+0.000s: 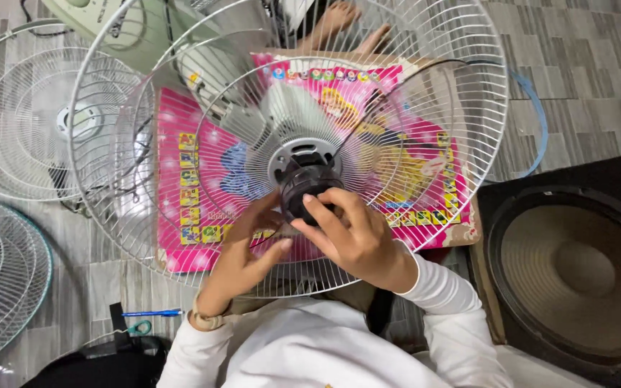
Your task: Repairing an electric fan by assembling the motor housing and internal components
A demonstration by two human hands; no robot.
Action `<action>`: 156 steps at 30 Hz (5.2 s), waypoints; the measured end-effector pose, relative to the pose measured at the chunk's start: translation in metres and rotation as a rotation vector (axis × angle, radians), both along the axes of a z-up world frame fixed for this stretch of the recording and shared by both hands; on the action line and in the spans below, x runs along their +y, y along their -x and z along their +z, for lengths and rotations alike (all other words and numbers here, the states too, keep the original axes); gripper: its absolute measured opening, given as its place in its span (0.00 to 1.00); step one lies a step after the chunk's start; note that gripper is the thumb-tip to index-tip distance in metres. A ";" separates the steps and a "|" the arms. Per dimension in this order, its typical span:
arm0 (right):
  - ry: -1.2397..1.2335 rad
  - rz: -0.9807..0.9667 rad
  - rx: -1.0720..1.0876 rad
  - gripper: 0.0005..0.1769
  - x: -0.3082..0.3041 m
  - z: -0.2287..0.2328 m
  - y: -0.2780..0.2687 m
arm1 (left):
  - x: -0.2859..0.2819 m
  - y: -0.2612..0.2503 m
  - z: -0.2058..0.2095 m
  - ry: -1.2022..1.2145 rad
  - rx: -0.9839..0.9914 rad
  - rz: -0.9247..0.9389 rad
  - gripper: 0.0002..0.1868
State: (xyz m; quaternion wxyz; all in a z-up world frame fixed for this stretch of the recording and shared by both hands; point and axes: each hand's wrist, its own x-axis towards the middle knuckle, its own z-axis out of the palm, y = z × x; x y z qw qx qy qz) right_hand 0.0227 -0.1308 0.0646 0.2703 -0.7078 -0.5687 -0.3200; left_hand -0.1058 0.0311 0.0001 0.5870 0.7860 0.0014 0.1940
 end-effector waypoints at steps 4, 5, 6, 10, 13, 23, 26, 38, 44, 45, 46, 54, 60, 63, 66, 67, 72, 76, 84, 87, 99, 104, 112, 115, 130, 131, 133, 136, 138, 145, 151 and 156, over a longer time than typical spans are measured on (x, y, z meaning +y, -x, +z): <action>-0.066 -0.105 0.121 0.21 0.000 -0.001 0.018 | -0.021 -0.012 -0.006 0.533 0.019 0.047 0.33; -0.111 -0.151 0.201 0.23 -0.001 -0.003 0.025 | -0.027 -0.016 -0.005 0.588 -0.009 0.137 0.27; -0.114 -0.149 0.204 0.23 -0.007 0.000 0.037 | -0.036 -0.016 -0.015 0.585 -0.006 0.139 0.27; -0.272 -0.208 0.585 0.19 -0.030 -0.004 0.071 | -0.073 -0.025 -0.042 0.802 -0.049 0.259 0.26; -0.298 -0.215 0.591 0.17 -0.017 -0.001 0.075 | -0.091 -0.025 -0.055 0.875 -0.112 0.269 0.27; -0.075 -0.372 0.250 0.30 0.006 -0.013 0.035 | -0.082 -0.030 -0.057 0.665 -0.358 0.307 0.35; 0.154 -0.326 -0.008 0.26 -0.001 0.007 0.025 | -0.063 -0.023 -0.049 0.645 -0.336 0.211 0.30; 0.286 -0.088 -0.272 0.21 -0.005 0.022 -0.007 | -0.038 -0.018 -0.050 0.641 -0.254 0.071 0.32; 0.225 -0.189 -0.461 0.11 0.006 0.023 0.000 | -0.035 -0.017 -0.043 0.667 -0.236 0.021 0.31; 0.229 -0.191 -0.467 0.11 0.010 0.024 -0.004 | -0.035 -0.020 -0.046 0.672 -0.241 0.018 0.31; 0.150 -0.196 -0.504 0.07 0.014 0.023 -0.005 | -0.033 -0.019 -0.049 0.670 -0.231 0.029 0.30; -0.035 -0.154 -0.567 0.11 0.023 0.007 -0.018 | -0.031 -0.016 -0.052 0.603 -0.212 0.043 0.29; -0.021 -0.039 -0.614 0.10 0.036 0.038 -0.026 | -0.019 -0.016 -0.029 0.553 -0.197 0.010 0.26; 0.048 0.235 -0.608 0.14 0.039 0.057 -0.036 | -0.013 -0.017 -0.011 0.478 -0.192 -0.008 0.24; 0.026 0.348 -0.565 0.17 0.043 0.056 -0.038 | -0.010 -0.017 -0.013 0.536 -0.190 -0.045 0.24; 0.040 0.383 -0.576 0.17 0.044 0.056 -0.040 | -0.009 -0.016 -0.015 0.556 -0.197 -0.056 0.23; 0.072 0.511 -0.571 0.15 0.046 0.045 -0.048 | -0.004 -0.016 -0.011 0.546 -0.187 -0.080 0.21; 0.083 0.569 -0.593 0.14 0.047 0.044 -0.051 | -0.003 -0.017 -0.010 0.508 -0.165 -0.080 0.21; 0.178 0.582 -0.816 0.10 0.039 0.053 -0.070 | 0.002 -0.017 -0.004 0.521 -0.117 -0.104 0.24; 0.260 0.676 -0.950 0.06 0.046 0.062 -0.075 | 0.006 -0.016 -0.002 0.605 -0.081 -0.126 0.25; 0.410 0.954 -0.902 0.05 0.060 0.021 -0.070 | 0.010 -0.018 0.002 0.461 0.008 -0.134 0.24; 0.394 0.865 -0.830 0.06 0.053 0.026 -0.067 | 0.010 -0.020 0.006 0.413 0.007 -0.089 0.23; 0.252 0.771 -0.733 0.10 0.054 0.042 -0.062 | 0.006 -0.019 -0.006 0.524 -0.002 -0.102 0.23; 0.204 0.720 -0.740 0.12 0.054 0.046 -0.062 | 0.006 -0.019 -0.008 0.606 -0.021 -0.119 0.22; 0.163 0.427 -0.575 0.09 -0.011 0.057 -0.061 | -0.013 0.001 0.001 0.337 -0.101 0.000 0.26; 0.172 0.350 -0.426 0.10 -0.028 0.055 -0.062 | -0.017 0.008 -0.001 0.342 -0.100 0.044 0.28; 0.230 0.211 -0.176 0.10 -0.057 0.047 -0.056 | -0.022 0.028 0.012 0.095 -0.054 0.137 0.25; 0.244 -0.025 0.255 0.10 -0.083 0.025 -0.043 | -0.023 0.061 0.029 -0.347 -0.036 0.213 0.19; 0.215 -0.123 0.441 0.11 -0.090 0.011 -0.035 | -0.016 0.075 0.051 -0.534 -0.062 0.189 0.16; 0.560 0.176 1.015 0.35 -0.069 -0.013 -0.043 | 0.014 0.007 0.124 -1.533 -0.439 -0.058 0.21; 0.521 0.438 1.246 0.14 -0.056 -0.042 -0.057 | 0.001 -0.074 0.073 -1.818 -0.694 0.032 0.07; 0.527 0.623 1.504 0.11 -0.051 -0.056 -0.062 | -0.004 -0.087 0.075 -1.890 -0.909 -0.007 0.02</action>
